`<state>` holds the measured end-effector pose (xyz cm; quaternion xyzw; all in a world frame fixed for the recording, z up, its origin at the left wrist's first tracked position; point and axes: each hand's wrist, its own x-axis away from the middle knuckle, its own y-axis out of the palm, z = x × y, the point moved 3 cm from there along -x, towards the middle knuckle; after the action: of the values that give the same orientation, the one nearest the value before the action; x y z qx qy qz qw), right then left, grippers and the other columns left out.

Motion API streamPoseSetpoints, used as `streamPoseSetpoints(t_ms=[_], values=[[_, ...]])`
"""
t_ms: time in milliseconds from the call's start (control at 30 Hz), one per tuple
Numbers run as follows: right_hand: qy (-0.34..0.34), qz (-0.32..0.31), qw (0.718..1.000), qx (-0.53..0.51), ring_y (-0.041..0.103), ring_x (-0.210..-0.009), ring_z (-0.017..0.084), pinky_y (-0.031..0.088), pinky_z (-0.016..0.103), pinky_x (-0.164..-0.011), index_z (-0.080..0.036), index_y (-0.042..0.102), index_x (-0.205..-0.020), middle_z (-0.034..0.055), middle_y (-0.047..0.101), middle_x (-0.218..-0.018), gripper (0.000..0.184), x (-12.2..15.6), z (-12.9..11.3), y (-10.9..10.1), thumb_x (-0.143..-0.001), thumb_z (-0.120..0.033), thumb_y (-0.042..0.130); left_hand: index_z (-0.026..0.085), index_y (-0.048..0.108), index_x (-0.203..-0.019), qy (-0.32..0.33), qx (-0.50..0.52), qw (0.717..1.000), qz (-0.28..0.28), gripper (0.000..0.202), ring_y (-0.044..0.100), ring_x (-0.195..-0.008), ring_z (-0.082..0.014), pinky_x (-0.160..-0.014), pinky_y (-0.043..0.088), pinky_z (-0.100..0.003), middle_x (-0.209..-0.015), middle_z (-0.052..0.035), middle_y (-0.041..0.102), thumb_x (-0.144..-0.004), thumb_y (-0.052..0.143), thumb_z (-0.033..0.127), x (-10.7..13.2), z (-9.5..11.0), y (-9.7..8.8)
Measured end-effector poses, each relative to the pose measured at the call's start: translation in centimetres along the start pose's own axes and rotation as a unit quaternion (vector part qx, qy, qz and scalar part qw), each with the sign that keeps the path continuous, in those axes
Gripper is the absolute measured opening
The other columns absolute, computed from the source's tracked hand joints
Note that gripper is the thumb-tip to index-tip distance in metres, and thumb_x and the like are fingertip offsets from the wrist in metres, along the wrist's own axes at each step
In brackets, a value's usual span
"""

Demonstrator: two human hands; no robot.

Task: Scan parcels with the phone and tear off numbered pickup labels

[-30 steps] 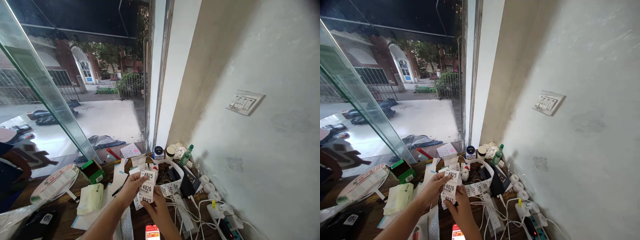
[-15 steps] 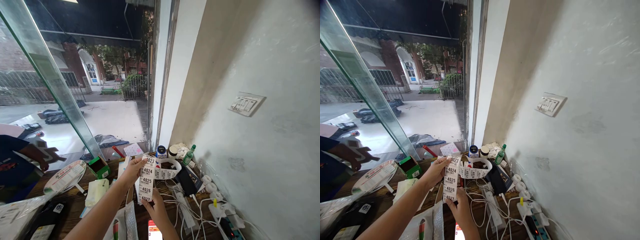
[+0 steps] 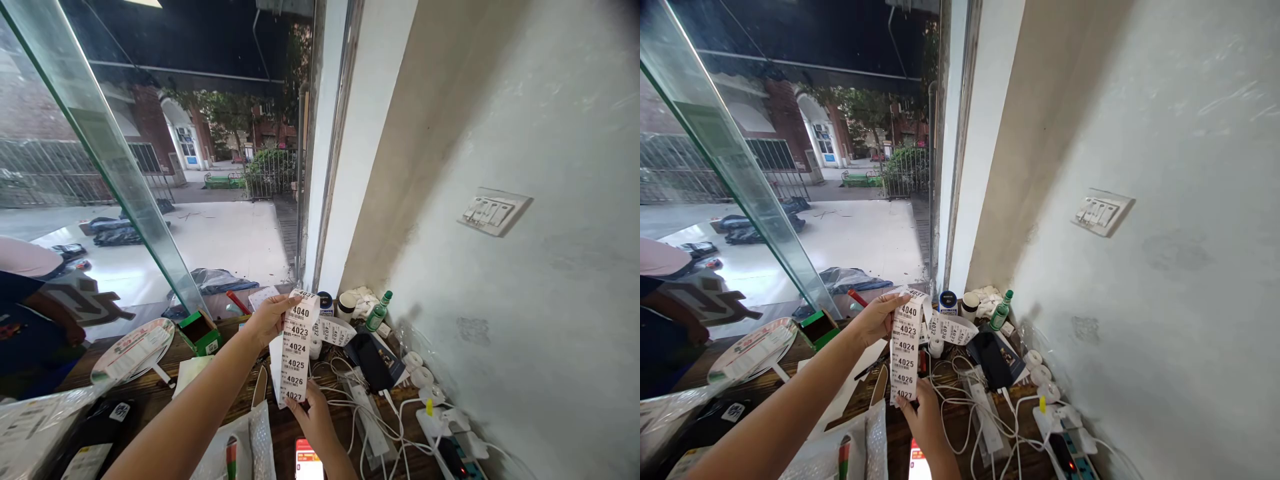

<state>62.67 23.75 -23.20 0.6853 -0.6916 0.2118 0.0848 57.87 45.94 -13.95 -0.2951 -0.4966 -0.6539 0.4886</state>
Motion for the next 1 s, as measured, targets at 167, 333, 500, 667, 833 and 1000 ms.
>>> streamPoseSetpoints(t_ms=[167, 333, 500, 667, 833, 1000], values=[[0.033, -0.002, 0.999, 0.005, 0.056, -0.097, 0.022, 0.044, 0.036, -0.085, -0.016, 0.066, -0.101, 0.0113, 0.061, -0.102, 0.028, 0.1, 1.4, 0.3, -0.085, -0.036, 0.054, 0.005, 0.057, -0.079, 0.016, 0.006, 1.0, 0.005, 0.01, 0.061, -0.057, -0.014, -0.054, 0.051, -0.024, -0.069, -0.0078, 0.064, -0.081, 0.059, 0.015, -0.1, 1.6, 0.8], [0.066, 0.003, 0.998, 0.007, 0.056, -0.098, 0.024, 0.043, 0.038, -0.087, -0.013, 0.066, -0.099, 0.0132, 0.061, -0.103, 0.033, 0.6, 3.2, 0.8, -0.084, -0.039, 0.054, 0.006, 0.058, -0.079, 0.035, 0.013, 0.999, 0.005, 0.011, 0.062, -0.059, -0.0137, -0.055, 0.052, -0.024, -0.07, -0.0073, 0.064, -0.08, 0.062, 0.016, -0.3, 2.6, 1.1], [0.103, 0.011, 0.995, 0.008, 0.055, -0.1, 0.025, 0.041, 0.037, -0.09, -0.012, 0.067, -0.099, 0.0143, 0.062, -0.103, 0.034, 0.8, 5.2, 1.3, -0.082, -0.038, 0.054, 0.006, 0.059, -0.08, 0.053, 0.009, 0.998, 0.021, 0.012, 0.062, -0.061, -0.0129, -0.056, 0.052, -0.022, -0.072, -0.0072, 0.064, -0.08, 0.061, 0.018, -0.1, 3.4, 1.3], [0.143, 0.012, 0.99, 0.009, 0.057, -0.097, 0.026, 0.042, 0.036, -0.088, -0.01, 0.068, -0.097, 0.0151, 0.062, -0.101, 0.034, 0.9, 7.2, 1.5, -0.079, -0.036, 0.056, 0.006, 0.059, -0.08, 0.068, 0.009, 0.997, 0.024, 0.012, 0.061, -0.061, -0.012, -0.055, 0.052, -0.021, -0.075, -0.0074, 0.065, -0.08, 0.062, 0.018, 0.3, 4.4, 1.8], [0.166, -0.004, 0.986, 0.003, 0.058, -0.096, 0.024, 0.043, 0.032, -0.085, -0.011, 0.068, -0.097, 0.0128, 0.064, -0.101, 0.03, 1.3, 8.2, 1.8, -0.076, -0.029, 0.056, 0.006, 0.06, -0.076, 0.09, 0.01, 0.996, 0.017, 0.012, 0.06, -0.058, -0.0112, -0.054, 0.052, -0.02, -0.07, -0.0068, 0.064, -0.081, 0.06, 0.017, 0.5, 5.2, 2.1], [0.217, -0.024, 0.976, 0.014, 0.061, -0.093, 0.022, 0.046, 0.029, -0.082, -0.009, 0.066, -0.099, 0.0119, 0.065, -0.1, 0.031, 1.5, 9.2, 1.8, -0.071, -0.017, 0.057, 0.006, 0.06, -0.077, 0.104, 0.014, 0.994, 0.014, 0.012, 0.06, -0.057, -0.0119, -0.053, 0.052, -0.022, -0.071, -0.0077, 0.064, -0.082, 0.059, 0.017, 1.0, 5.7, 2.2]])
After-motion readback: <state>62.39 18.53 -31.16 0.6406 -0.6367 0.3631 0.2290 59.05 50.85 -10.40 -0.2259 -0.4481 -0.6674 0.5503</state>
